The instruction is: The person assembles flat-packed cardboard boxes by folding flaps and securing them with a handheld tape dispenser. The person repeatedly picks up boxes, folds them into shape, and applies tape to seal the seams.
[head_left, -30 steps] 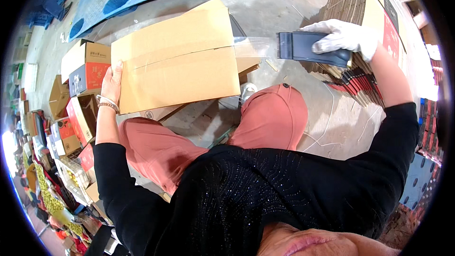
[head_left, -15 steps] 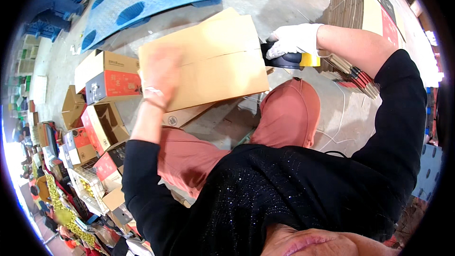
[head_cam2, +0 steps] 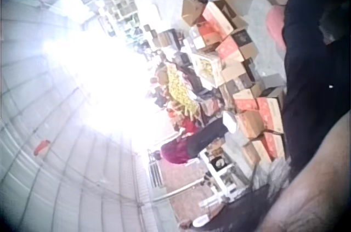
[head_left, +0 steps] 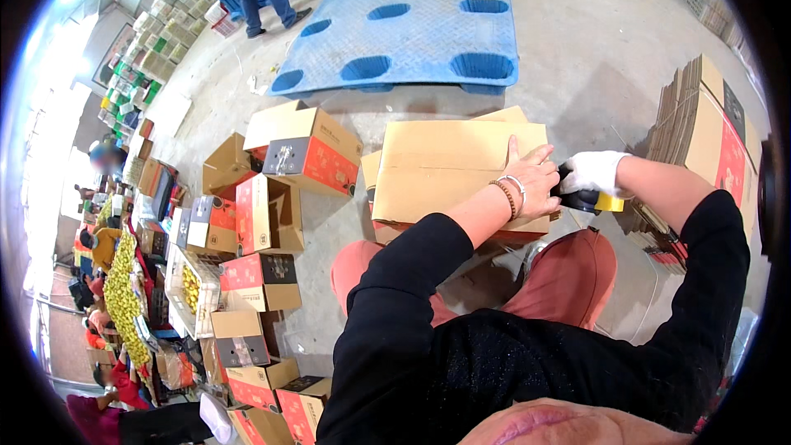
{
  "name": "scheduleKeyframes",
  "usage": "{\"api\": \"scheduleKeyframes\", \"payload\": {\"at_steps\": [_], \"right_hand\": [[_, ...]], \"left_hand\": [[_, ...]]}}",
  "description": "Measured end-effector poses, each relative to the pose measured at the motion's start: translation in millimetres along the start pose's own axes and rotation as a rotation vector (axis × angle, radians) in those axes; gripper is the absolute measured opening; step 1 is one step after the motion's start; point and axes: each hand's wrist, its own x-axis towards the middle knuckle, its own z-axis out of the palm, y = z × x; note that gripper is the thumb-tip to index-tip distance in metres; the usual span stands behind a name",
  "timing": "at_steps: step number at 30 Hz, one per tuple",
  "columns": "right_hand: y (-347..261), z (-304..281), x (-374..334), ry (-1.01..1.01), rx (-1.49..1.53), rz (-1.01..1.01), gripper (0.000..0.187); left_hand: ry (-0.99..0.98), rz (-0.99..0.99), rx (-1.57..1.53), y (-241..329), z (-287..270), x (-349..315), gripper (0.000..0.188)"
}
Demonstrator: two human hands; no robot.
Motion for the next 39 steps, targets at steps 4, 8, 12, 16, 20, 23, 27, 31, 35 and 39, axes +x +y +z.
{"api": "scheduleKeyframes", "payload": {"at_steps": [4, 8, 12, 16, 20, 23, 27, 31, 35, 39], "right_hand": [[55, 43, 27, -0.074, -0.622, 0.113, 0.027], [76, 54, 32, 0.471, 0.554, 0.056, 0.047], [78, 47, 49, 0.813, 0.643, 0.060, 0.067], [60, 48, 66, 0.742, 1.078, -0.041, 0.046], [95, 69, 102, 0.846, 1.031, -0.017, 0.044], [41, 83, 103, 0.647, 1.162, 0.074, 0.040], [-4, 79, 114, 0.469, 1.458, -0.001, 0.036], [-117, 54, 117, 0.540, 1.291, -0.176, 0.039], [-309, 62, 136, 0.319, 1.210, -0.730, 0.039], [-454, 68, 118, 0.308, 1.115, -1.005, 0.031]], "left_hand": [[-0.125, -0.014, 0.071, 12, -19, 6, 0.042], [-0.350, -0.040, 0.199, 23, -21, 29, 0.043], [-0.410, -0.011, 0.241, 30, -32, 32, 0.039], [0.543, 0.062, -0.259, -34, 17, -4, 0.040], [0.799, -0.614, 0.093, -102, -31, -142, 0.057], [0.437, -0.858, -0.876, -155, 10, -217, 0.078], [0.564, -0.733, -0.908, -168, 38, -268, 0.087], [0.923, -0.692, -0.938, -154, 4, -359, 0.089], [1.163, -1.072, -0.155, -148, -30, -516, 0.080], [1.448, -1.475, 0.178, -127, -58, -624, 0.079]]}}
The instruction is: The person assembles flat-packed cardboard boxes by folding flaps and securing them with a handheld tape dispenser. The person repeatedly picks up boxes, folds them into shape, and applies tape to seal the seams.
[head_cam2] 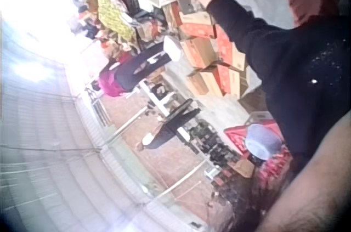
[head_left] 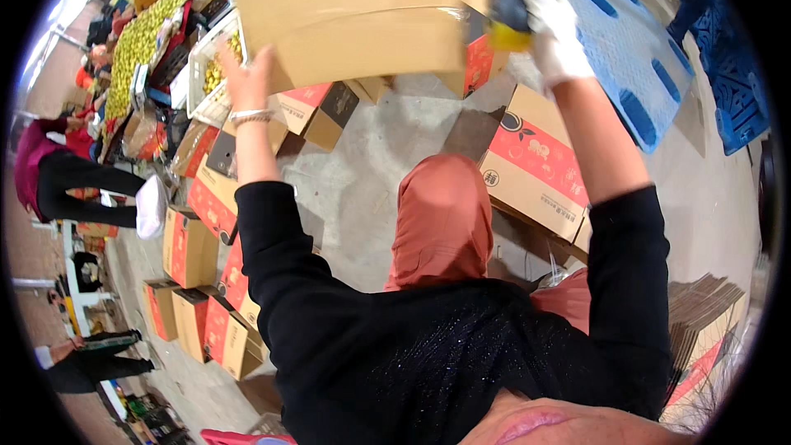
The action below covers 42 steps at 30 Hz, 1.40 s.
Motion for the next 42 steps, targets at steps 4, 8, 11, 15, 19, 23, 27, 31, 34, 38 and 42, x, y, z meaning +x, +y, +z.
{"api": "scheduleKeyframes", "payload": {"at_steps": [4, 8, 11, 15, 19, 23, 27, 31, 34, 38, 42], "right_hand": [[9, -6, 21, 0.078, 0.198, -0.023, 0.026], [21, -113, -26, 0.289, 0.150, 0.191, 0.037], [29, -226, -75, 0.326, -0.090, 0.041, 0.037], [30, -328, -139, 0.699, -0.165, 0.133, 0.039], [43, -427, -192, 0.937, -0.270, 0.266, 0.048], [57, -473, -228, 1.105, -0.592, 0.380, 0.059], [90, -520, -262, 1.208, -0.555, 0.509, 0.056], [94, -518, -268, 1.292, -0.492, 0.524, 0.053], [72, -520, -258, 1.250, -0.548, 0.357, 0.052], [52, -543, -256, 1.284, -0.777, 0.198, 0.061], [47, -518, -237, 1.291, -0.711, 0.072, 0.058]], "left_hand": [[0.177, -0.116, 0.177, -64, 11, -23, 0.064], [-0.100, 0.065, 0.110, -48, 98, -75, 0.053], [-0.664, 0.116, -0.152, 7, 187, -103, 0.046], [-1.369, 0.416, 0.200, 65, 291, -187, 0.068], [-1.426, 0.064, 0.382, 84, 354, -265, 0.073], [-1.133, -0.258, 0.179, 80, 375, -316, 0.055], [-0.923, -0.587, -0.062, 64, 391, -317, 0.037], [-0.852, -0.820, -0.623, 109, 374, -290, 0.018], [-0.878, -0.721, -0.869, 131, 363, -256, 0.013], [-0.898, -0.526, -1.193, 186, 283, -184, 0.011], [-0.959, -0.425, -1.081, 180, 236, -158, 0.030]]}}
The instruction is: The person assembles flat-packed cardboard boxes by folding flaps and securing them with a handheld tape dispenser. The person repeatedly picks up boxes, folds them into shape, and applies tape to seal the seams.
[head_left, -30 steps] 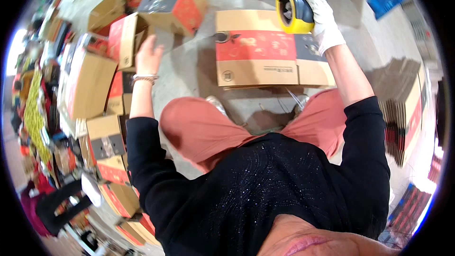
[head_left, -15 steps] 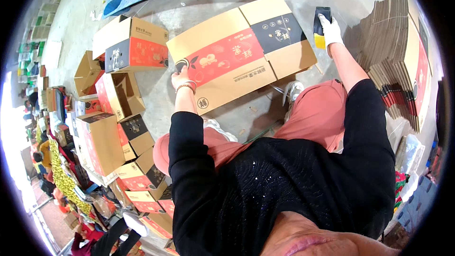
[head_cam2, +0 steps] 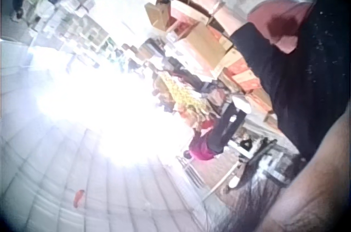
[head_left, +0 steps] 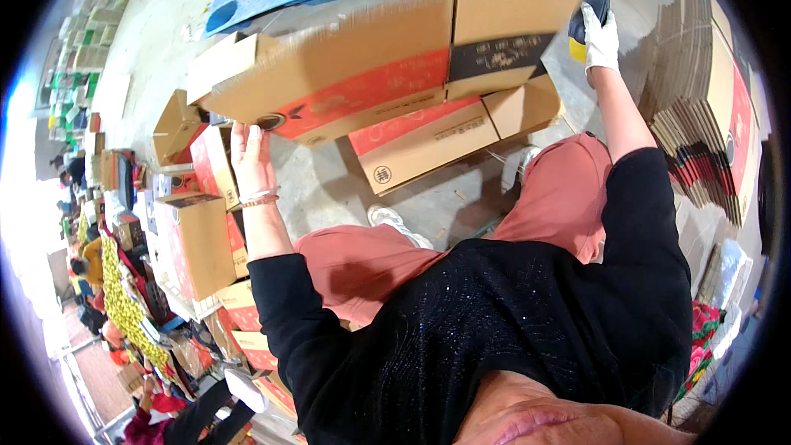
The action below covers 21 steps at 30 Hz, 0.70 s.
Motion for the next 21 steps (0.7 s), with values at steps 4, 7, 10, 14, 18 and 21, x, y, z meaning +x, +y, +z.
{"api": "scheduleKeyframes", "payload": {"at_steps": [4, 7, 10, 14, 18, 21], "right_hand": [[-55, 31, -49, -0.196, 0.245, 0.140, 0.051], [-63, 52, -56, -0.292, 0.343, 0.153, 0.051], [-81, 62, -66, -0.290, 0.357, 0.103, 0.049], [-61, 56, -42, -0.273, 0.409, 0.242, 0.041], [-59, 43, -23, -0.301, 0.476, 0.305, 0.046], [-64, 39, -16, -0.289, 0.457, 0.255, 0.031]], "left_hand": [[0.116, 0.073, -0.048, -5, -24, -14, 0.053], [0.235, 0.049, 0.073, -7, -11, -11, 0.061], [0.132, 0.025, 0.073, -3, -13, -9, 0.077], [-0.015, -0.096, 0.325, 27, -17, -22, 0.090], [0.000, -0.218, 0.318, 55, -2, -42, 0.086], [-0.021, -0.329, 0.338, 62, -7, -61, 0.084]]}}
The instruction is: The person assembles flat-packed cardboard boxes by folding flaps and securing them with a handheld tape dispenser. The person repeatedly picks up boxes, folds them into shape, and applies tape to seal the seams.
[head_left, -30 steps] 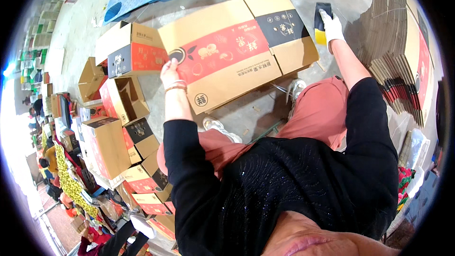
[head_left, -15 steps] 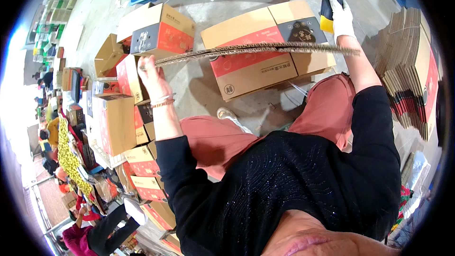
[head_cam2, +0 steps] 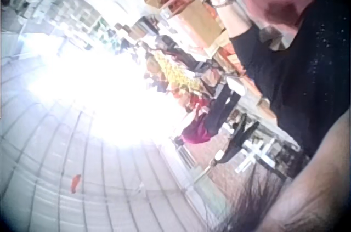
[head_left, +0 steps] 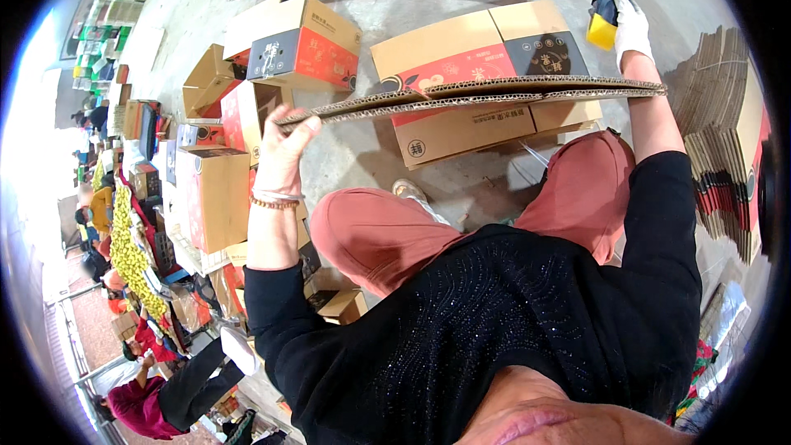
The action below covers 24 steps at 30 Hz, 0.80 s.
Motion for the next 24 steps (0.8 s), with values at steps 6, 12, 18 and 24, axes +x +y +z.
{"api": "scheduleKeyframes", "payload": {"at_steps": [6, 12, 18, 24], "right_hand": [[13, 5, -4, -0.043, -0.001, 0.027, 0.032], [-6, 1, -14, -0.125, 0.039, -0.006, 0.049], [-19, 32, -30, -0.195, 0.061, -0.022, 0.039], [-18, 30, -31, -0.121, 0.008, -0.068, 0.044]], "left_hand": [[-0.399, -0.334, 0.504, 32, -26, 21, 0.043], [-0.506, -0.202, 0.876, 57, -8, 39, 0.045], [-0.573, 0.157, 1.114, 47, -16, 27, 0.046], [-0.915, 0.253, 1.463, 56, 29, 9, 0.033]]}}
